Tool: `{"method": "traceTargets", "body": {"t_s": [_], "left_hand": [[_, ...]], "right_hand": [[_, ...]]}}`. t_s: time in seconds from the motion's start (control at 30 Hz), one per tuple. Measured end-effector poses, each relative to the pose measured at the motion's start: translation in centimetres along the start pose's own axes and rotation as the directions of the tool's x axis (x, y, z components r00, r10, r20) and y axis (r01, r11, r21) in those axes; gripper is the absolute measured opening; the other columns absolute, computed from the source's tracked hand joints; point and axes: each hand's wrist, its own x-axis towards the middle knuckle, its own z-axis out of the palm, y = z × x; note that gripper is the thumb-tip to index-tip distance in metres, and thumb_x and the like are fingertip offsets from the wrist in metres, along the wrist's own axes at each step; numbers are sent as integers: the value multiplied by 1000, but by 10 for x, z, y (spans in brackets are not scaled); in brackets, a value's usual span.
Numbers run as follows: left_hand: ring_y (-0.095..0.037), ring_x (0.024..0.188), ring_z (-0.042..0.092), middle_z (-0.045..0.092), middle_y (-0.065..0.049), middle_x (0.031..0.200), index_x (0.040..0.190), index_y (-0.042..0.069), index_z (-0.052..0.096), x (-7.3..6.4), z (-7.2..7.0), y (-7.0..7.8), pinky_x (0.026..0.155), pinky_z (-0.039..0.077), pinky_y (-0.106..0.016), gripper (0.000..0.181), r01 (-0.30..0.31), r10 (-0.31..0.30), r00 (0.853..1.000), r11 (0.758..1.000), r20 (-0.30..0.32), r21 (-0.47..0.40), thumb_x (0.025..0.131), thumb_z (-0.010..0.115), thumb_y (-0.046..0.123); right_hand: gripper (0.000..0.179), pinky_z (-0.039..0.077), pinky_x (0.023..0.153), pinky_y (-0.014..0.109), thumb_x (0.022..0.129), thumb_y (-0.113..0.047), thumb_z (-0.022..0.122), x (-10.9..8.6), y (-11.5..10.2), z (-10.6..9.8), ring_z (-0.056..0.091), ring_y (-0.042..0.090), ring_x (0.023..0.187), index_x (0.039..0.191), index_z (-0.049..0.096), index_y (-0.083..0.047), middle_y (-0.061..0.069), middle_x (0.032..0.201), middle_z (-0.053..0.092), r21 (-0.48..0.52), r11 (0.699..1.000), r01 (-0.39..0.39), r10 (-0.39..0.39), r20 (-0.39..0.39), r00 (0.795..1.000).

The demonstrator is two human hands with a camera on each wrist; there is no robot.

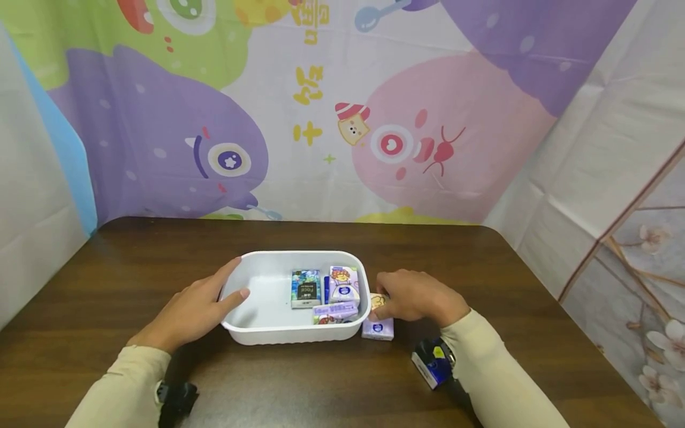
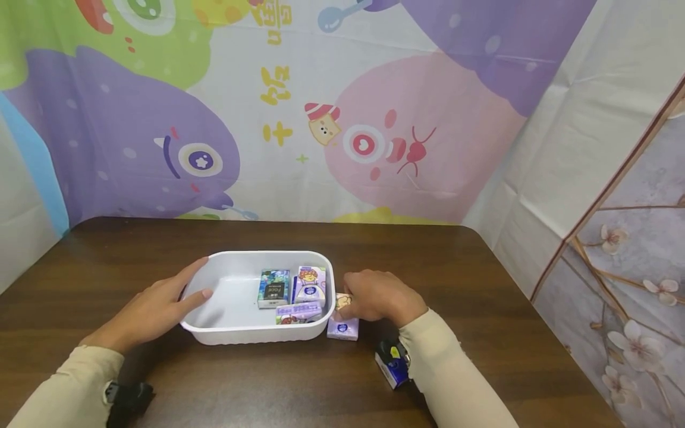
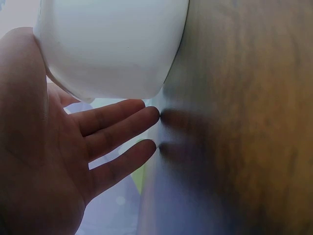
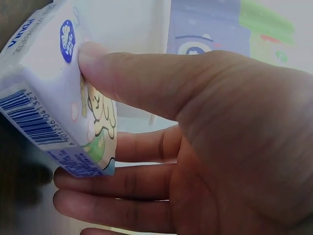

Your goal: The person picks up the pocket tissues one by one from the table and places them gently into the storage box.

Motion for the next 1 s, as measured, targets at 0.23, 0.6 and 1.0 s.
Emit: {"method": "traceTargets", "body": {"t_s": [0.23, 0.6, 1.0], "left_hand": [[-46, 129, 50, 46, -24, 149, 161, 14, 23, 0, 0, 0, 95, 41, -67, 78, -1, 1, 1000, 1000, 4, 0, 101, 49, 57], [-44, 128, 52, 48, -23, 148, 161, 15, 23, 0, 1, -1, 94, 42, -67, 77, -15, 15, 1000, 1000, -8, -4, 101, 49, 56], [-45, 129, 51, 45, -22, 150, 161, 14, 24, -1, 1, -1, 95, 41, -67, 77, -23, 23, 1000, 1000, -15, 3, 101, 49, 55]], "right_hand": [[40, 47, 64, 35, 82, -49, 81, 0, 4, 0, 57, 17, 74, 103, 63, -21, -6, 82, 61, 21, 1000, 8, -8, -10, 1000], [25, 46, 65, 36, 90, -40, 75, 0, 6, -1, 56, 15, 73, 103, 64, -21, -8, 82, 60, -5, 999, 36, -36, -39, 999], [24, 50, 83, 41, 93, -34, 72, 1, 9, 1, 57, 12, 82, 113, 70, -21, -11, 97, 66, -31, 997, 71, -73, -89, 993]]}}
